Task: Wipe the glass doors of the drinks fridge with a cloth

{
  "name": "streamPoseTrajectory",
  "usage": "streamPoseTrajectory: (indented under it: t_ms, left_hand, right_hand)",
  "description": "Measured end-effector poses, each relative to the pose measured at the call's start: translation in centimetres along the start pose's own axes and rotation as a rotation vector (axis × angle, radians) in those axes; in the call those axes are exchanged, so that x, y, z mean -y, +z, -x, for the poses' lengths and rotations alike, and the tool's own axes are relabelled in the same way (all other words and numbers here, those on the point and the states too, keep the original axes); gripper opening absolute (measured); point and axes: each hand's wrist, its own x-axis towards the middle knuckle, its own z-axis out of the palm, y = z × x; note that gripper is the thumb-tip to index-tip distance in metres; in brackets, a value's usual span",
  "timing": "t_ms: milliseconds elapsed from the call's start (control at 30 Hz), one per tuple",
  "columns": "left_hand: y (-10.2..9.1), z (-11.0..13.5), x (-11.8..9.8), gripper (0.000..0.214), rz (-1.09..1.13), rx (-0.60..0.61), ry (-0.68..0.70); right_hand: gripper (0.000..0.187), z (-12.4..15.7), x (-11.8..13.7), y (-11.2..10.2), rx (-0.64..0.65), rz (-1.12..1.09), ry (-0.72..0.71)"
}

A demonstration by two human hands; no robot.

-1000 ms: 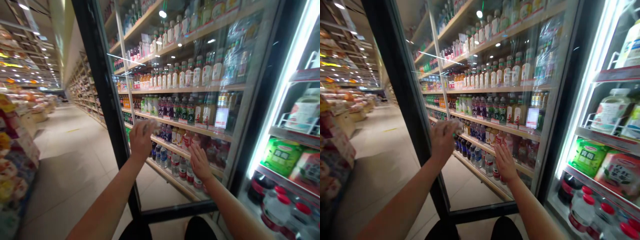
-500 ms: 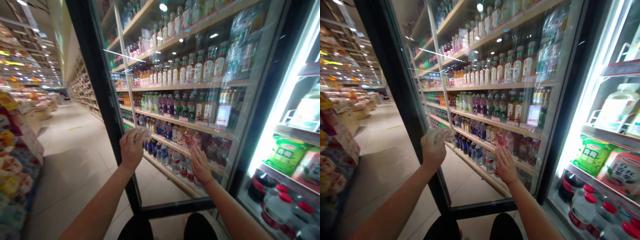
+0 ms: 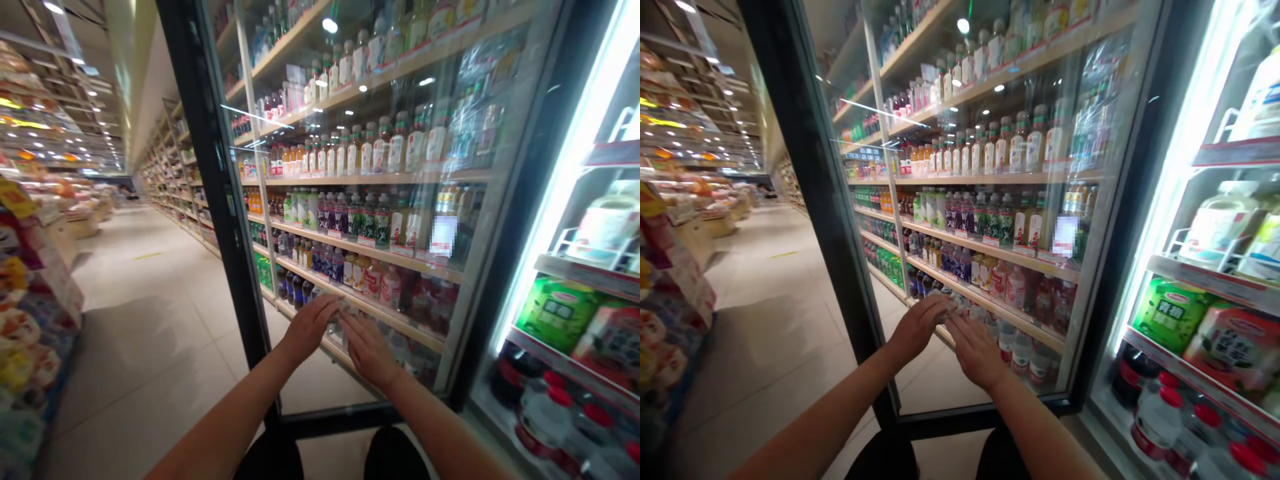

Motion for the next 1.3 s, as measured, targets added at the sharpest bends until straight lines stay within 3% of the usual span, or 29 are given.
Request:
streamPoseTrajectory:
  t_ms: [133, 333, 500, 567, 733, 900, 1167, 1300]
  left_hand:
    - [0.0, -1.9, 1.2, 0.042, 0.09, -0.091, 0.016]
    - [-2.7, 0.3, 0.3, 0.059, 0.153, 0.018, 0.042]
    - [-4.7, -1.3, 2.4, 0.07, -0.198, -0.18, -0.142]
    - [-4.5, -2.4, 3.6, 0.07, -0.356, -0.197, -0.234]
    - [-3.0, -3.1, 4.9, 0.067, -0.553, -0.101, -0.331]
    - [-2.8, -2.7, 4.6, 0.067, -0.578, -0.107, -0.348]
    - [-2.9, -2.6, 4.7, 0.072, -0.526, -0.146, -0.343]
    - [-2.7, -2.4, 4.7, 0.069, -0.525, -0.125, -0.355]
  right_hand:
    - [0.047, -2.7, 1.5, 1.1, -0.072, 0.028, 0.041]
    - [0.029, -5.0, 1.7, 1.6, -0.027, 0.182, 0.016]
    - [0.031, -5.2, 1.1, 2.4, -0.097, 0.192, -0.035]
    - [0.031, -5.2, 0.5, 2.5, -0.111, 0.188, -0.061]
    - [0.029, -7.5, -1.4, 1.3, -0.11, 0.224, -0.109]
    - [0.036, -9.7, -2.1, 0.7, -0.168, 0.22, -0.024]
    - [0.057, -7.9, 0.2, 0.7, 0.073, 0.237, 0.028]
    - [0.051, -8.1, 0.2, 0.7, 0.045, 0.333, 0.055]
